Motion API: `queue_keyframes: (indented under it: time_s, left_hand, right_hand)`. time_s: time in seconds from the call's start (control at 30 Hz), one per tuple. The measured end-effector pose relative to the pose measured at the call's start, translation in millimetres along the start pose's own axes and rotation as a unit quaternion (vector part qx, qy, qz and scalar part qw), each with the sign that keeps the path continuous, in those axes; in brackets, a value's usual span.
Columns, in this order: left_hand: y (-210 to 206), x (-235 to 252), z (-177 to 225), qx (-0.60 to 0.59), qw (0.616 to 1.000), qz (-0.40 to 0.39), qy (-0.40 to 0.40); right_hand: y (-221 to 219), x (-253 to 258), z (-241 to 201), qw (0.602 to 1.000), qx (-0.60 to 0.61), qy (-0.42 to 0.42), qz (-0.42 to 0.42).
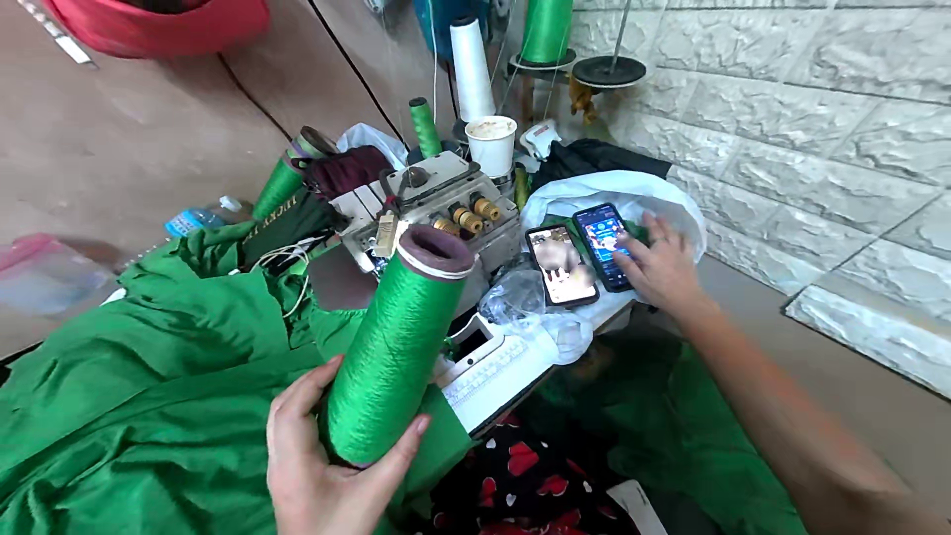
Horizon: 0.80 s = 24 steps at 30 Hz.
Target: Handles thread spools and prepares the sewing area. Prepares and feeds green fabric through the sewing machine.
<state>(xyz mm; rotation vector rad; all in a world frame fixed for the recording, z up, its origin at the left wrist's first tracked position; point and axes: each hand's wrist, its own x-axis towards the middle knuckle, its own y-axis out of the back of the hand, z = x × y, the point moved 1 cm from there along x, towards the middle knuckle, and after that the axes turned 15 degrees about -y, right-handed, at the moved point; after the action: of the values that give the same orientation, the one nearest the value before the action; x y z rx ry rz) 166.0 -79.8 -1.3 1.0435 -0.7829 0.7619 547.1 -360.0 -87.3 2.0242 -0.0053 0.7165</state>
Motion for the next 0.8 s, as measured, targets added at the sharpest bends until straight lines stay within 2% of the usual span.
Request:
queue_keyframes:
  time_s: [0.1, 0.13, 0.2, 0.23, 0.33, 0.37, 0.43, 0.47, 0.57, 0.6, 0.7, 0.73, 0.8]
  left_hand:
    - [-1.8, -0.7, 1.1, 0.0, 1.0, 0.005, 0.008]
    - [-2.9, -0.6, 1.6, -0.001, 1.0, 0.006, 0.009]
    - [-4.4, 0.6, 2.3, -0.004, 1.0, 0.003, 0.008]
    - [-4.7, 1.2, 1.8, -0.004, 1.0, 0.001, 0.005]
    - [-3.7, -0.8, 2.9, 0.0, 1.0, -0.002, 0.003]
    - [-3.5, -0.7, 3.0, 0.0, 1.0, 0.001, 0.002]
    - [-1.6, 0.1, 2.7, -0.004, 1.0, 0.005, 0.0]
    - [-0.7, 0.7, 2.5, -0.004, 1.0, 0.005, 0.001]
    - [-0.4, 1.1, 2.6, 0.006, 1.0, 0.006, 0.004]
    - [-1.3, 1.7, 3.1, 0.005, 1.0, 0.007, 0.006]
    - [-3.1, 4.8, 4.4, -0.008, 1.0, 0.011, 0.008]
    - [-3.5, 5.1, 4.3, -0.01, 1.0, 0.012, 0.008]
    - [-4.5, 4.3, 4.1, -0.011, 1.0, 0.008, 0.005]
  right_hand:
    - [8.1, -3.3, -10.1, 0.993, 0.032, 0.05, 0.1]
    - [3.1, -4.5, -9.0, 0.994, 0.029, 0.055, 0.086]
    - [-5.1, -2.4, -5.3, 1.0, 0.01, 0.028, -0.009]
    - [-2.3, 1.4, -7.5, 1.0, 0.003, 0.022, -0.013]
    - [5.3, 0.3, -11.2, 0.997, 0.019, 0.037, 0.068]
    - [0.6, -0.7, -7.3, 0.997, 0.014, 0.036, 0.059]
    - [-5.7, 0.0, -0.7, 1.0, -0.002, 0.022, -0.01]
    - [-2.1, 1.8, -2.4, 1.0, -0.003, 0.025, -0.008]
    - [10.5, -1.6, -12.1, 0.992, 0.017, 0.071, 0.099]
    - [7.3, -3.8, -10.7, 0.993, 0.016, 0.071, 0.097]
    - [-2.6, -2.0, -4.9, 0.999, -0.009, 0.016, -0.034]
    - [2.5, -0.3, -8.3, 0.999, -0.001, 0.013, -0.029]
    - [16.2, -3.0, -15.7, 0.998, 0.017, 0.035, 0.048]
